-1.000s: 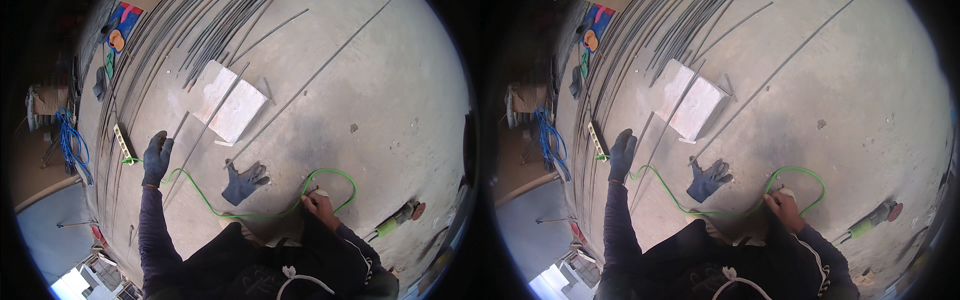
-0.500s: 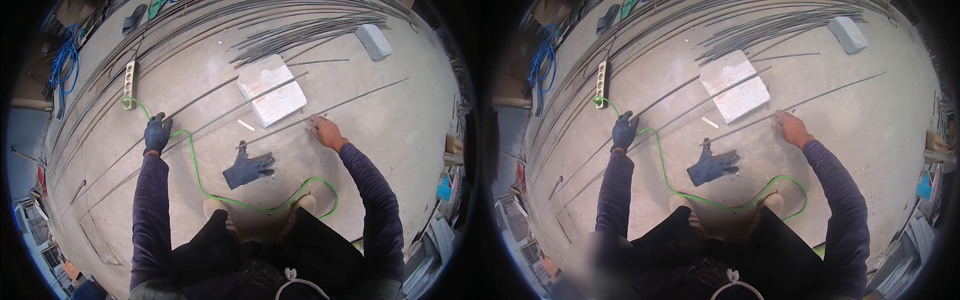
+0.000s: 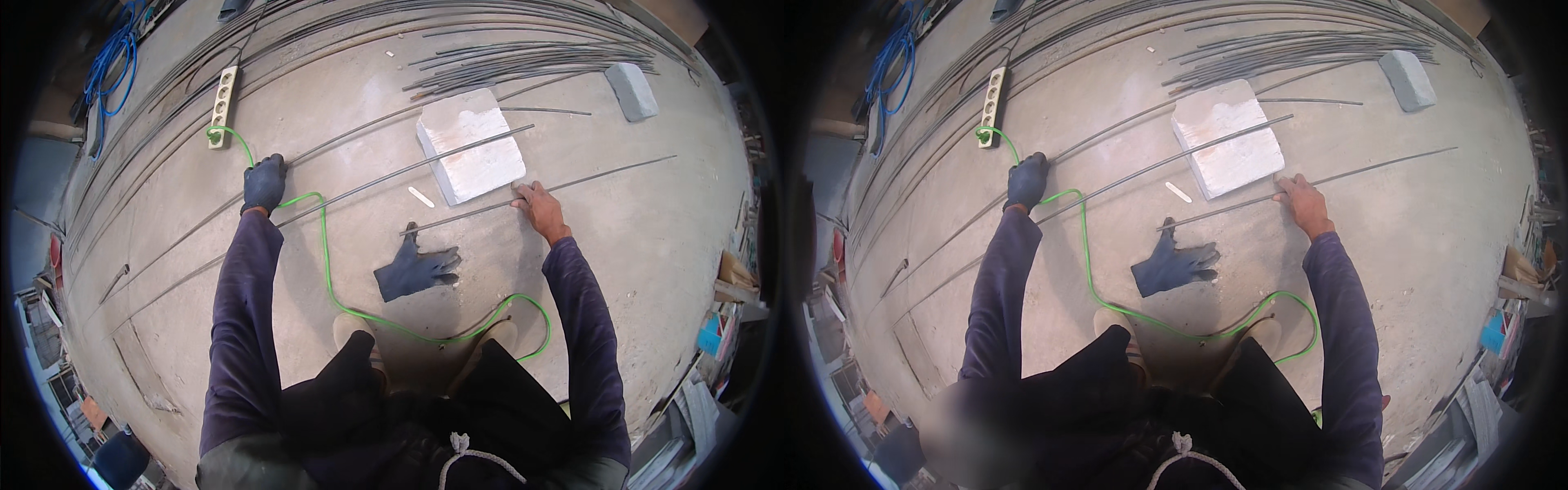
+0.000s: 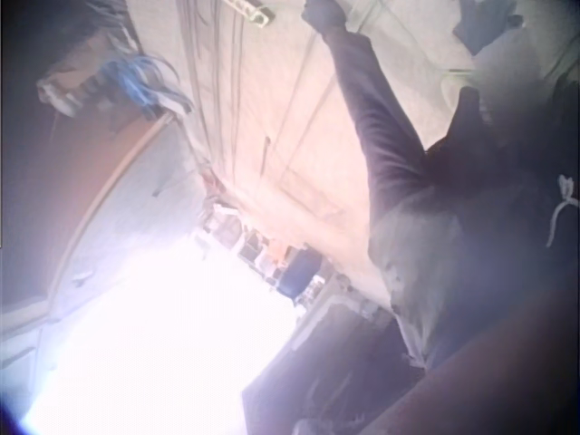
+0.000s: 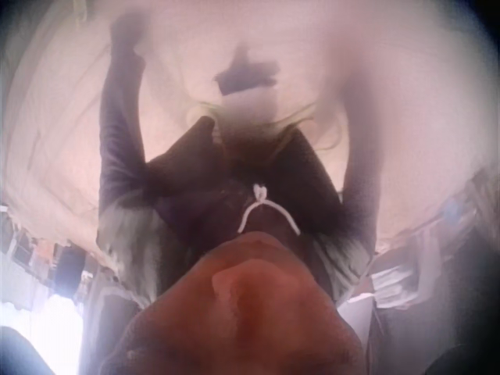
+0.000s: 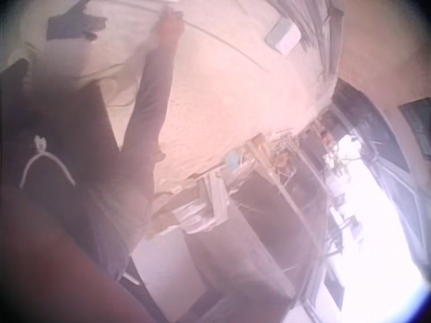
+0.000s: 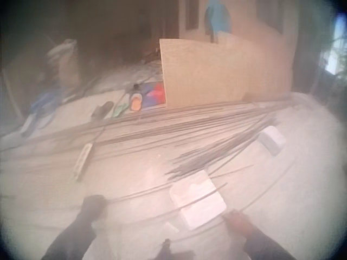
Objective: The person sits on the floor and uses an angle grinder to cut long metal rods to a specific length. They measure the rods against a white block, cut them, and then stack the cut pieces.
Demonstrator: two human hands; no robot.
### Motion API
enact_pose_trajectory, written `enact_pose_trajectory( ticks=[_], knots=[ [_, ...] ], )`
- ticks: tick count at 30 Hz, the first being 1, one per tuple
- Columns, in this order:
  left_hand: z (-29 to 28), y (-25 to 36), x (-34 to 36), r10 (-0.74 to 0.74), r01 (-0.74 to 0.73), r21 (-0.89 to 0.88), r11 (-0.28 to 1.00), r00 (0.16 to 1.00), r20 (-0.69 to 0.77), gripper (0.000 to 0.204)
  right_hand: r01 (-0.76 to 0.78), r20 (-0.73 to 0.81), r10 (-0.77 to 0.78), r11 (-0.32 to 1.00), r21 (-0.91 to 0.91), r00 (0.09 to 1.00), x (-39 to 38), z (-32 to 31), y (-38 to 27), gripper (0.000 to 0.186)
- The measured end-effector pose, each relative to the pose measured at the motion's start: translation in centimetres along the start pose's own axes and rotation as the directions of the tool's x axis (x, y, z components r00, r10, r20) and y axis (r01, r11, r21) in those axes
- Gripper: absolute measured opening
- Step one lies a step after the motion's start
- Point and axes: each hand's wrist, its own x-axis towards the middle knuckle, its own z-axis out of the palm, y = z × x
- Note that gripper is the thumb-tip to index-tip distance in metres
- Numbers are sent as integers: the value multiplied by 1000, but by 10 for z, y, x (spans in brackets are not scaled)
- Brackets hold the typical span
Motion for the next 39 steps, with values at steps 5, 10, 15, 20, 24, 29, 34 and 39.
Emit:
enact_pose_trajectory(
  ticks=[5,10,15,20,24,29,34,39],
  knots=[
    [-60,-10,-26,11,21,-352,936,996,90,40,51,-35,-48,995,88,998,-22,-14,4,32],
    [-90,13,-74,83,86,-395,915,916,392,56,15,34,-22,984,180,999,-49,-7,3,33],
    [-60,24,-94,141,-49,-282,958,938,317,57,14,-77,0,981,191,997,-68,2,-16,34],
    [-48,19,-91,120,-58,-246,967,963,243,55,50,-79,-27,947,316,997,-86,-5,-65,35],
    [-54,25,-95,93,0,-332,943,960,264,58,40,134,-150,800,598,980,-101,-13,-121,36],
    [-111,83,-106,129,74,-507,859,927,353,53,-4,207,-318,536,844,925,-109,-13,-187,50],
    [-141,216,-105,383,-111,-694,712,889,250,42,43,-19,-92,268,963,996,-92,-31,-215,56],
    [-127,296,-94,544,-211,-741,637,804,239,65,-173,275,309,-318,932,911,-52,-49,-176,50]
  ],
)
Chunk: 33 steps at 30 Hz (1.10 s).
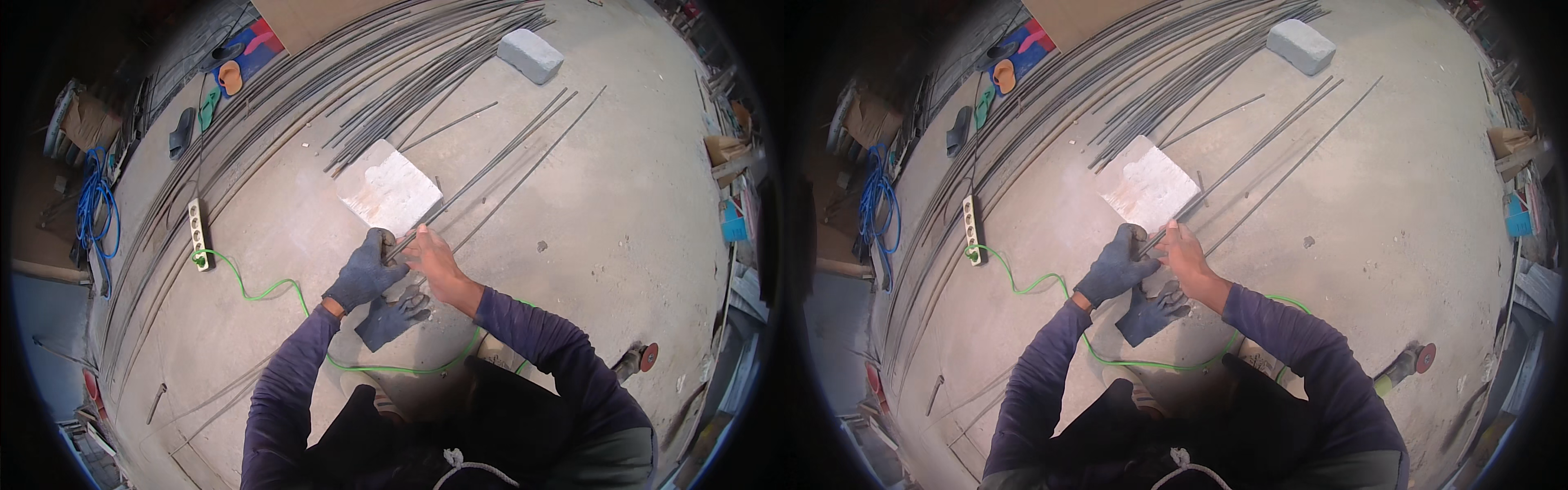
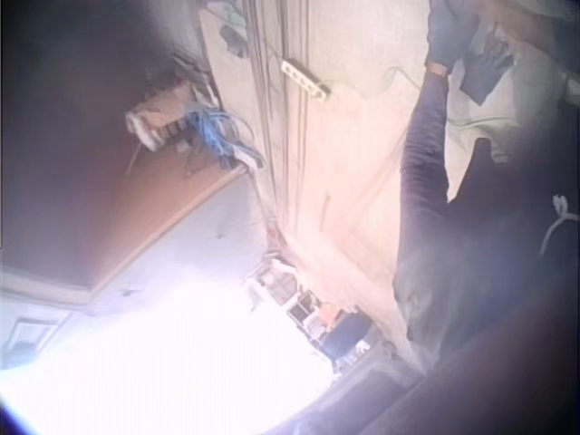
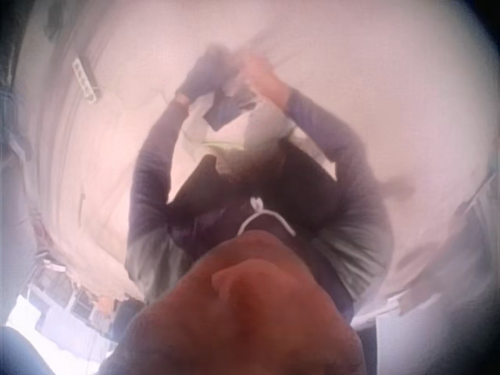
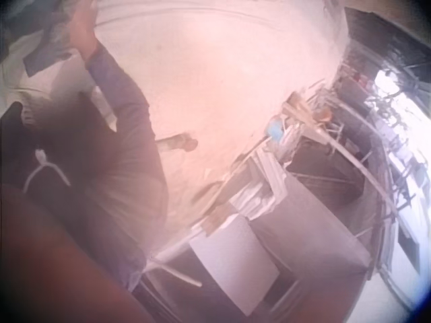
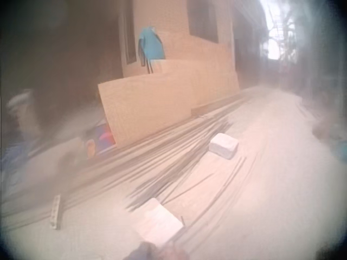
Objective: The person sits on the floor and uses an angle grinder to cut long metal rods to a specific length. They measure the rods against a white block, cut them, and then stack the cut pieces.
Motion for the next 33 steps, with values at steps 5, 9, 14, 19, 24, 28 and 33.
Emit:
enact_pose_trajectory(
  ticks=[5,9,14,19,24,28,33],
  knots=[
    [-15,-52,-28,-118,191,-166,967,922,369,65,54,-106,-41,991,119,994,30,-56,-1,39],
    [-64,-129,-114,-427,339,333,880,872,241,57,115,-184,-89,984,137,979,59,-72,-44,35],
    [-82,-225,-172,-487,547,282,788,835,-256,49,188,-360,-137,976,110,923,141,-101,-128,36],
    [-87,-182,-78,-350,408,135,903,879,-323,52,271,-440,-310,951,-150,843,203,-108,-147,54],
    [-67,-132,6,-366,381,9,925,895,-257,50,82,-284,-121,986,-145,951,200,-87,-117,70],
    [-55,-124,24,-349,360,24,932,916,-197,50,90,-190,-127,977,-191,974,193,-69,-96,61],
    [-51,-123,19,-230,237,0,972,943,-240,54,117,-173,-143,981,-154,975,216,-79,-78,43]
  ],
)
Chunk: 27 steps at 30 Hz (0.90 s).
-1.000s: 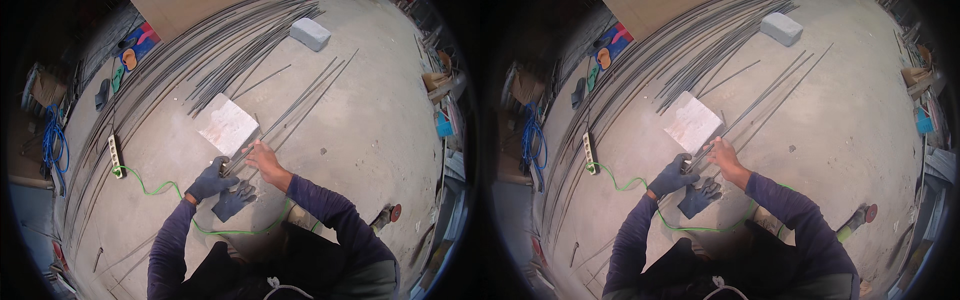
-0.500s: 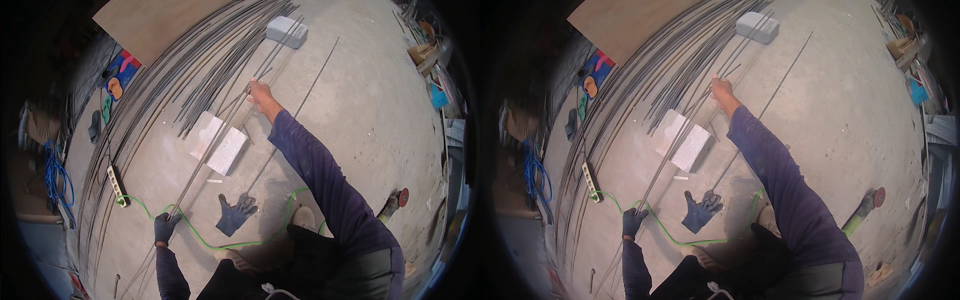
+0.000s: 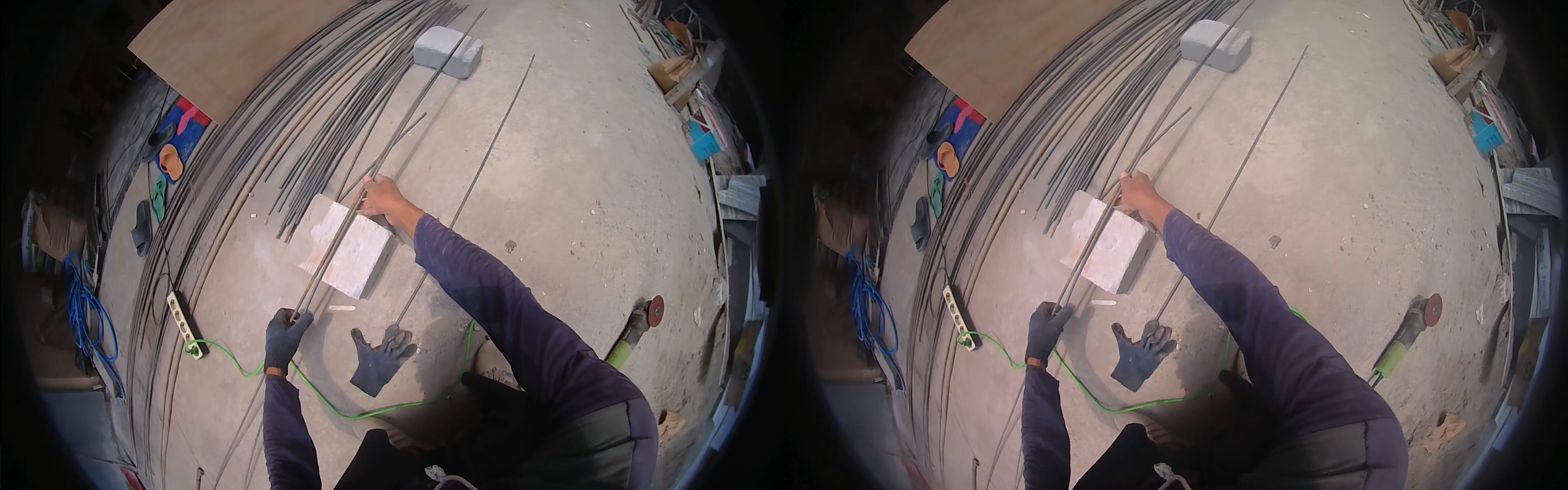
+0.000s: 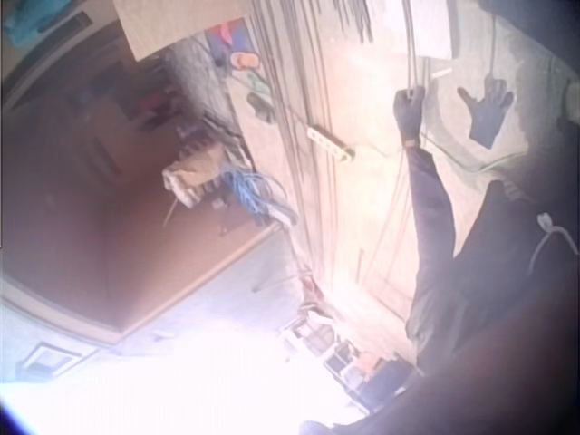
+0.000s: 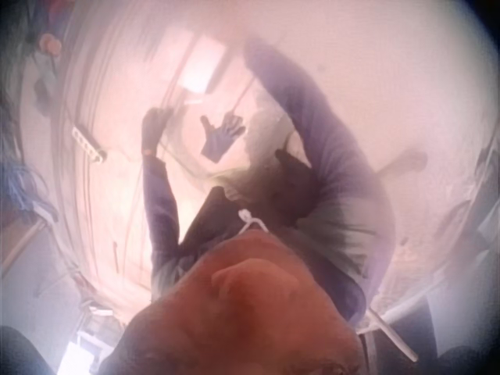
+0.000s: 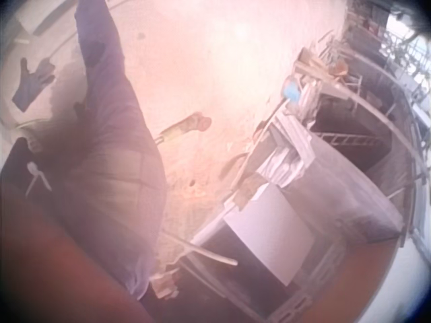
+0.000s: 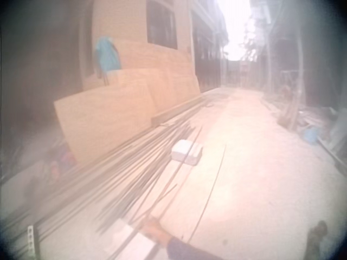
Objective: The person sits on the floor and uses an angle grinder to cut long metal rods to a specific length. They measure the rods against a white block, cut them, and then stack the cut pieces.
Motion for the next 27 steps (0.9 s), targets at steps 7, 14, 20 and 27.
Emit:
enact_pose_trajectory(
  ticks=[7,14,20,27],
  knots=[
    [-11,6,-18,-12,18,258,966,1000,-27,56,-33,40,30,997,75,999,-6,7,-4,41],
    [-3,2,-15,30,-24,253,967,999,-20,56,1,58,5,995,-101,998,4,2,-5,44],
    [-10,10,-20,12,-6,287,958,1000,-19,57,-67,8,68,993,-98,998,-12,2,-11,44],
    [-11,8,-19,-31,19,314,949,999,32,60,-77,30,81,990,-114,996,-23,5,-23,43]
  ],
)
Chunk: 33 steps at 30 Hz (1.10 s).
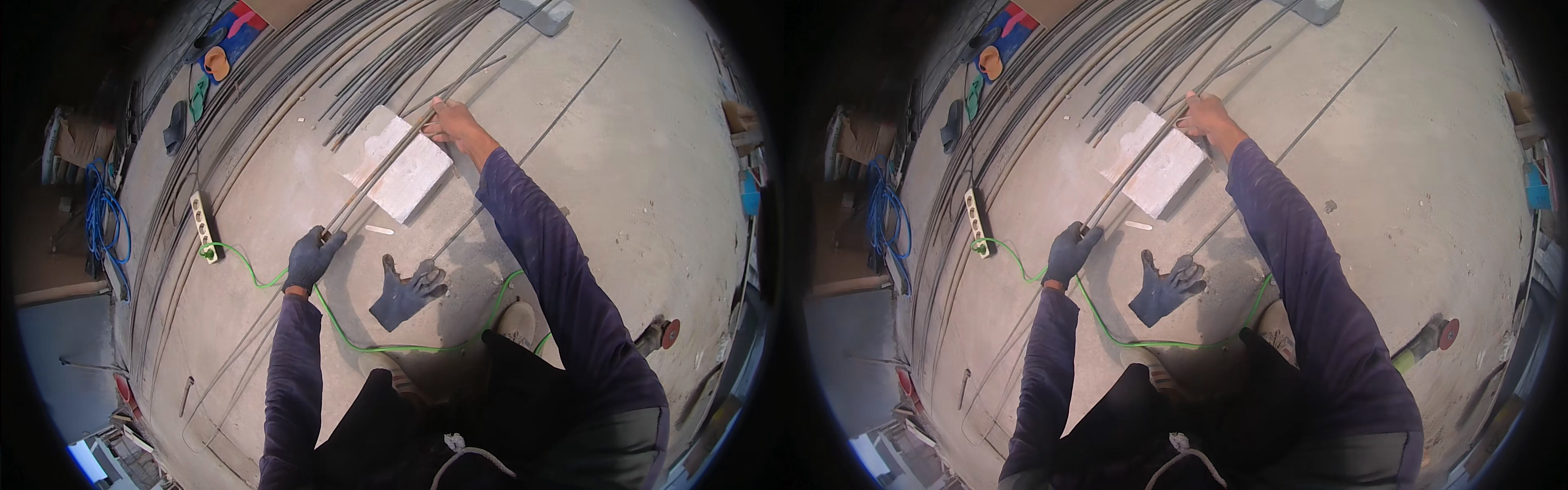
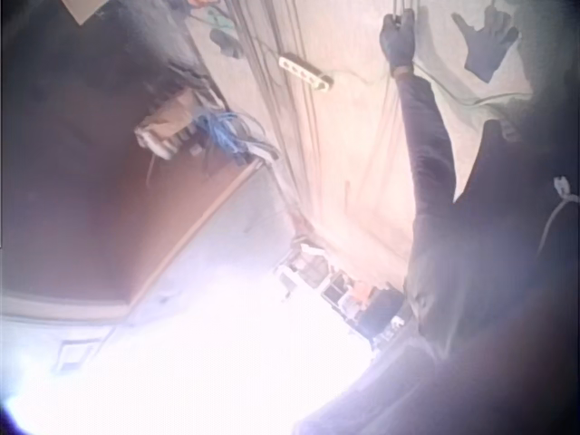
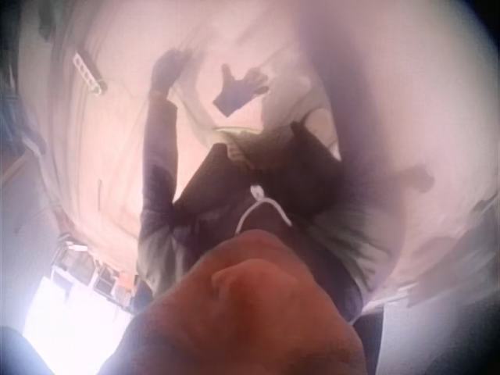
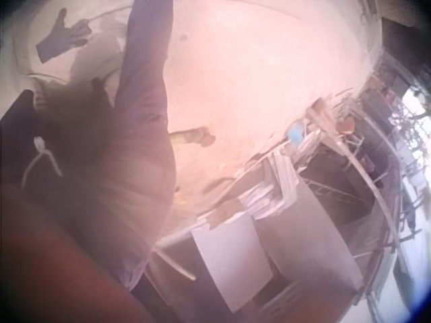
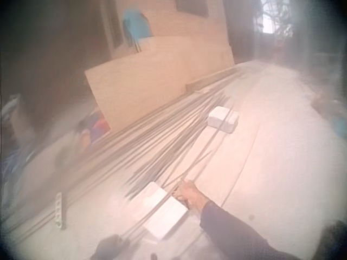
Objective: The person sits on the floor and uses an angle grinder to cut long metal rods to a specific length. They measure the rods against a white block, cut them, and then stack the cut pieces.
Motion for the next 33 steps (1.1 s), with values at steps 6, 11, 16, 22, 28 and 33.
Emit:
enact_pose_trajectory(
  ticks=[6,11,16,22,28,33],
  knots=[
    [-1,-5,2,28,-28,-3,1000,999,-46,61,-10,21,9,1000,26,1000,5,-4,5,49],
    [-5,4,2,-3,3,6,1000,1000,13,59,-40,-26,39,999,-35,999,-6,-5,-4,52],
    [-4,-3,0,77,-77,9,997,997,-23,59,-38,-54,36,999,-30,998,4,-2,6,47],
    [1,-12,7,146,-146,10,989,989,-22,56,-19,-65,17,999,-30,998,11,-8,13,45],
    [-2,-3,12,-2,12,-81,997,992,125,60,-7,-25,5,999,-51,1000,2,-23,9,53],
    [-17,-11,3,-74,92,-83,992,977,198,65,-4,6,5,990,-143,1000,11,9,3,46]
  ],
)
